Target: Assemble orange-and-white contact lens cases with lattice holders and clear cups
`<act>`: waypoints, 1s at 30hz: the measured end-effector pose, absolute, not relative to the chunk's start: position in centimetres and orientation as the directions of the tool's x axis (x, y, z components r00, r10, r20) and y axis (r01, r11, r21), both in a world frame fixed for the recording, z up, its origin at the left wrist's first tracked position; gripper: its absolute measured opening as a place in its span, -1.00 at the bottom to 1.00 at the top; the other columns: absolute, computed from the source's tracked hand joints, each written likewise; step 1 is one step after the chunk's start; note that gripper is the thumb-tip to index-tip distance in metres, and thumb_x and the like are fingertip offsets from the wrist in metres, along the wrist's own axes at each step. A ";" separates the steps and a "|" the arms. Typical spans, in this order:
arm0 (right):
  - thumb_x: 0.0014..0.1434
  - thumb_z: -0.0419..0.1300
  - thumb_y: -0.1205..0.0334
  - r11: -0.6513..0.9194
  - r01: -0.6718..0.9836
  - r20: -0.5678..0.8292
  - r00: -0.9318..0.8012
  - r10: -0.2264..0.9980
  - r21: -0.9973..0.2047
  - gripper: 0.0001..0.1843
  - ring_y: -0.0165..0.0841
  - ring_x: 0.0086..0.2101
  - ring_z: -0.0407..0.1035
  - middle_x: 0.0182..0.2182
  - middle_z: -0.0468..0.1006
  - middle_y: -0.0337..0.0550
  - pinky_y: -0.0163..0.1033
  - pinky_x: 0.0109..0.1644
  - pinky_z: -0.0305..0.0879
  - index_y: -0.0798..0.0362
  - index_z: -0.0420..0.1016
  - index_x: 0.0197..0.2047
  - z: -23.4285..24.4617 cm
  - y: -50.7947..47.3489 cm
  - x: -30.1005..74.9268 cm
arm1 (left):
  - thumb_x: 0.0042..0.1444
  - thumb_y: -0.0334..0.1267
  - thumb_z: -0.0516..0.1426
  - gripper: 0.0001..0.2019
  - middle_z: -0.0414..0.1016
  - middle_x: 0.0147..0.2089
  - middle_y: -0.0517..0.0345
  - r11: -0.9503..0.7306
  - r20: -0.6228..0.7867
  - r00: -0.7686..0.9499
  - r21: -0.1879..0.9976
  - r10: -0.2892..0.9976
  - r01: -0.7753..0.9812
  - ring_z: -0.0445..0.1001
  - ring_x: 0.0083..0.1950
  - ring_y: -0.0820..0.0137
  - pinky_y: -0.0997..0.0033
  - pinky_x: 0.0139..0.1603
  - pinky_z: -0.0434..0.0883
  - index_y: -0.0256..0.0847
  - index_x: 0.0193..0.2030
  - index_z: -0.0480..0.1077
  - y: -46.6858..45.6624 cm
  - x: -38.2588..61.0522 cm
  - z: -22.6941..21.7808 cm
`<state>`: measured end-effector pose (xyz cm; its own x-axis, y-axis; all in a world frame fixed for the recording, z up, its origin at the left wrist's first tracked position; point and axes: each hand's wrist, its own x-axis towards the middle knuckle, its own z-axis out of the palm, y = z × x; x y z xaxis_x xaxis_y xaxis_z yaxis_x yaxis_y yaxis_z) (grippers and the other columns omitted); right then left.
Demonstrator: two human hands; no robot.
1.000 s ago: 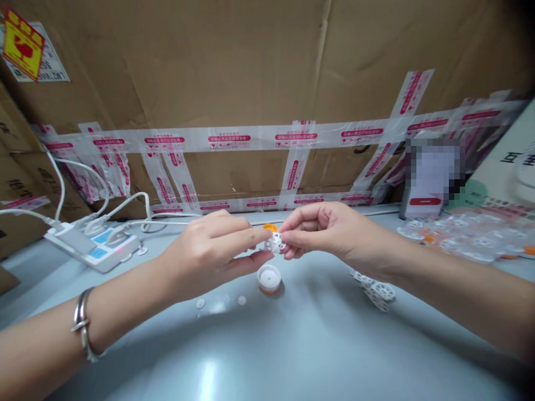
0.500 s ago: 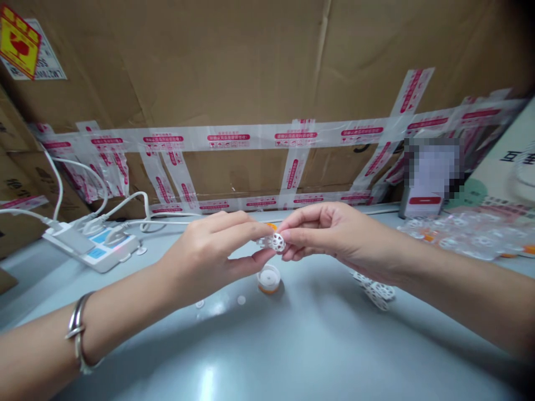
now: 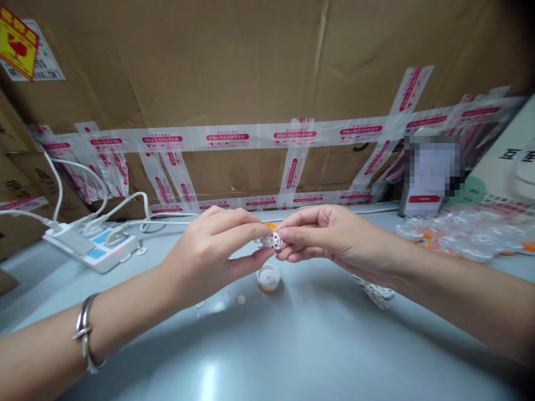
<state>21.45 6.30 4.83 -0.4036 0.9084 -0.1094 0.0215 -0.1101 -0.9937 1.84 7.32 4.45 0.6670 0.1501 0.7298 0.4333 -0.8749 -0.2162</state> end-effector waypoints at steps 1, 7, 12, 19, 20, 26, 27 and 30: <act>-0.15 0.38 0.12 -0.112 0.023 -0.111 -0.397 0.911 -0.994 -0.74 -0.49 -0.43 0.46 -0.52 0.56 -0.19 -0.36 -0.21 0.42 0.13 0.54 -0.42 4.8 6.3 21.4 | 0.08 -0.37 0.16 -0.98 0.56 -0.35 0.15 -0.872 0.731 0.667 -0.226 0.143 0.434 0.48 -0.38 0.48 0.49 -0.35 0.36 -0.24 -0.32 0.40 7.3 1.9 4.4; -0.16 0.39 0.16 -0.088 0.030 -0.093 -0.392 0.915 -0.996 -0.76 -0.52 -0.45 0.43 -0.54 0.54 -0.23 -0.38 -0.24 0.41 0.14 0.54 -0.44 4.7 6.2 21.1 | 0.05 -0.35 0.20 -0.94 0.57 -0.35 0.14 -0.873 0.729 0.674 -0.244 0.121 0.421 0.48 -0.41 0.48 0.47 -0.38 0.35 -0.26 -0.31 0.41 7.3 1.9 4.2; -0.18 0.40 0.20 -0.100 0.022 -0.101 -0.373 0.922 -0.995 -0.77 -0.49 -0.44 0.44 -0.54 0.54 -0.21 -0.36 -0.23 0.40 0.14 0.54 -0.44 4.6 6.2 21.1 | 0.07 -0.35 0.19 -0.95 0.57 -0.35 0.16 -0.874 0.722 0.679 -0.236 0.134 0.424 0.48 -0.40 0.49 0.47 -0.37 0.36 -0.24 -0.31 0.42 7.4 1.9 4.1; -0.07 0.34 0.15 -0.096 -0.051 -0.067 -0.400 0.914 -0.994 -0.80 -0.51 -0.41 0.42 -0.48 0.55 -0.20 -0.35 -0.18 0.36 0.13 0.54 -0.44 4.1 6.2 21.3 | 0.09 -0.35 0.16 -0.91 0.56 -0.37 0.14 -0.885 0.738 0.661 -0.208 0.138 0.416 0.49 -0.39 0.49 0.48 -0.38 0.39 -0.25 -0.24 0.41 7.6 1.7 3.9; -0.07 0.34 0.16 -0.100 -0.062 -0.067 -0.404 0.912 -0.993 -0.81 -0.50 -0.40 0.42 -0.46 0.55 -0.20 -0.34 -0.16 0.36 0.12 0.55 -0.43 4.0 6.2 21.3 | 0.09 -0.35 0.17 -0.90 0.56 -0.36 0.13 -0.888 0.743 0.655 -0.202 0.136 0.413 0.49 -0.38 0.48 0.48 -0.37 0.39 -0.25 -0.23 0.41 7.5 1.7 3.9; -0.11 0.37 0.18 -0.125 -0.096 -0.073 -0.424 0.903 -0.987 -0.78 -0.45 -0.29 0.42 -0.37 0.56 -0.20 -0.27 -0.04 0.29 0.09 0.55 -0.36 3.2 5.8 20.8 | 0.10 -0.38 0.16 -0.91 0.57 -0.32 0.12 -0.897 0.741 0.657 -0.186 0.139 0.400 0.52 -0.33 0.45 0.47 -0.35 0.41 -0.22 -0.23 0.40 7.4 1.8 3.7; -0.11 0.37 0.18 -0.123 -0.101 -0.072 -0.410 0.909 -0.987 -0.78 -0.46 -0.30 0.42 -0.38 0.55 -0.21 -0.26 -0.05 0.29 0.09 0.55 -0.36 3.1 5.8 20.7 | 0.09 -0.38 0.16 -0.91 0.57 -0.32 0.13 -0.899 0.742 0.656 -0.185 0.137 0.397 0.52 -0.33 0.45 0.47 -0.35 0.41 -0.22 -0.23 0.40 7.3 1.8 3.7; -0.15 0.38 0.17 -0.112 -0.118 -0.060 -0.375 0.925 -0.987 -0.76 -0.47 -0.34 0.39 -0.42 0.53 -0.23 -0.27 -0.10 0.28 0.10 0.53 -0.39 2.8 5.6 20.3 | 0.09 -0.37 0.16 -0.90 0.57 -0.32 0.13 -0.898 0.739 0.659 -0.188 0.138 0.398 0.52 -0.33 0.44 0.46 -0.34 0.42 -0.22 -0.22 0.40 7.3 1.9 3.6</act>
<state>20.34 5.65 2.81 -0.3748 0.9252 -0.0601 -0.1185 -0.1120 -0.9866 1.88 7.32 3.59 0.6594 0.1376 0.7391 0.3982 -0.8978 -0.1881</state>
